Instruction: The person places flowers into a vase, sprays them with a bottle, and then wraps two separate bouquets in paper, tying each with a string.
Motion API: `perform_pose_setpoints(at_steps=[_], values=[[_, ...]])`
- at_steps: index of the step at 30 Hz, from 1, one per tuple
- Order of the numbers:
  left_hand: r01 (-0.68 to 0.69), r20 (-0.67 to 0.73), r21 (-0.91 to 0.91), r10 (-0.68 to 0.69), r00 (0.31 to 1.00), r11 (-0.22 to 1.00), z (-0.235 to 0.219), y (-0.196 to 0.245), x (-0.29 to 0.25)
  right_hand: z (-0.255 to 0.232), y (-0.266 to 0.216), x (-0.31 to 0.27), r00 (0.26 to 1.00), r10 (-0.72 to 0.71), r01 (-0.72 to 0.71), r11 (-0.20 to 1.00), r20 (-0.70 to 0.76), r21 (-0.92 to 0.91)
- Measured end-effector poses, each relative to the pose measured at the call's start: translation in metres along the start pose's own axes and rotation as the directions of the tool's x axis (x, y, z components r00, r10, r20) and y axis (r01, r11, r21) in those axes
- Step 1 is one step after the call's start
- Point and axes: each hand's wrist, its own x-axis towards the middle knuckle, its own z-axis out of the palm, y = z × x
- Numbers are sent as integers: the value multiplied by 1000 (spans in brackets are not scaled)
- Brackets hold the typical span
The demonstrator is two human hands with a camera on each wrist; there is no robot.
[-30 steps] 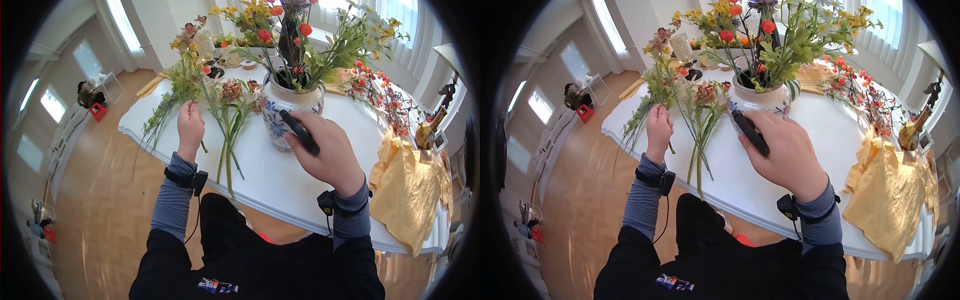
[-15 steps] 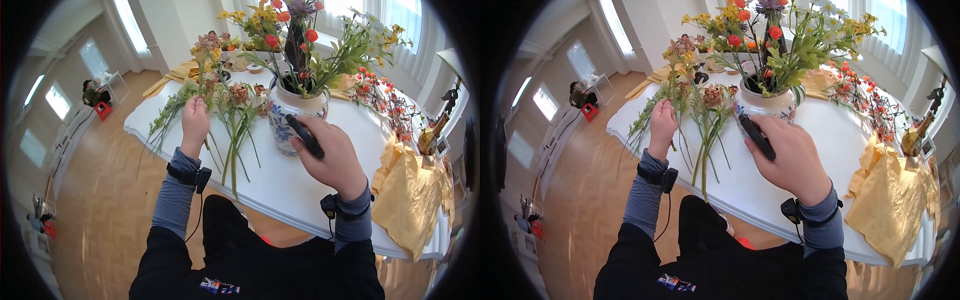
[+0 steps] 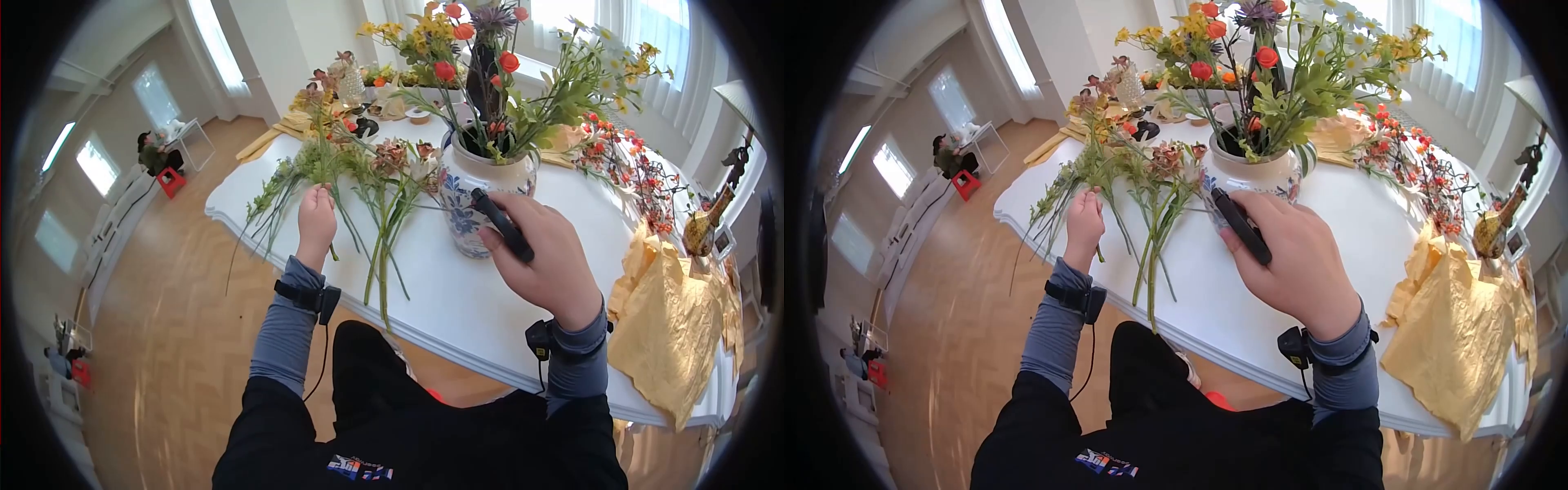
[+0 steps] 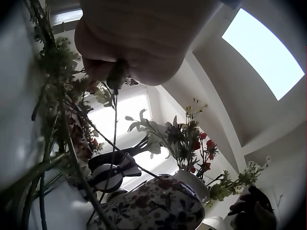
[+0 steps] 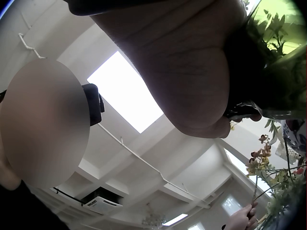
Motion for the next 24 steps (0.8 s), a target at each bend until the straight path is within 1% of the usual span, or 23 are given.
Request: perform_pose_setpoints(at_steps=[1,3,4,6,7,9,10,12,13,15,16,17,18,19,20,21,22,23,24], values=[[2,0,0,-2,1000,1000,0,-16,-6,0,-1,0,1000,3,-3,1000,2,-3],[71,-19,143,-69,997,987,-4,-43,-19,-1,-2,1,1000,12,-12,1000,19,3],[75,-22,143,-72,997,987,-6,-54,-22,0,-2,2,999,20,-20,1000,32,7],[119,-18,197,-118,993,973,-10,-64,-29,5,-1,1,1000,6,-6,1000,21,10],[123,-23,195,-121,992,973,-12,-68,-31,7,-1,1,1000,-7,7,1000,7,12],[288,29,117,-293,956,951,-14,-59,-38,7,-3,2,1000,-1,1,1000,26,10],[288,26,114,-293,956,951,-15,-54,-41,8,-4,2,999,11,-12,1000,41,6],[348,-11,165,-352,936,923,-16,-46,-46,9,-5,2,999,12,-13,1000,47,5],[350,-12,162,-352,936,923,-19,-51,-44,10,-5,2,999,18,-18,1000,51,4],[298,-136,167,-278,951,940,-33,-77,-30,10,-5,1,998,22,-22,1000,55,5],[302,-139,165,-281,950,939,-39,-94,-23,11,-5,1,998,27,-28,1000,56,9],[203,-213,354,-133,968,913,-45,-113,-15,11,-5,2,998,26,-27,1000,60,11],[114,-252,537,30,967,836,-47,-115,-11,10,-5,2,998,27,-28,1000,59,11],[115,-252,538,29,967,835,-47,-117,-7,10,-5,3,998,30,-30,999,58,11],[-17,-239,654,227,944,756,-44,-108,-6,10,-4,3,998,31,-32,999,59,13],[-132,-197,756,415,888,641,-40,-95,-6,10,-3,3,997,36,-37,999,64,13],[-132,-196,757,414,889,640,-34,-81,-4,11,-3,3,997,42,-43,999,70,14],[-134,-123,587,251,960,799,-26,-63,-3,11,-3,4,996,44,-45,999,73,16],[-88,-11,390,100,995,917,-17,-55,2,11,-4,4,996,43,-44,999,76,9]])
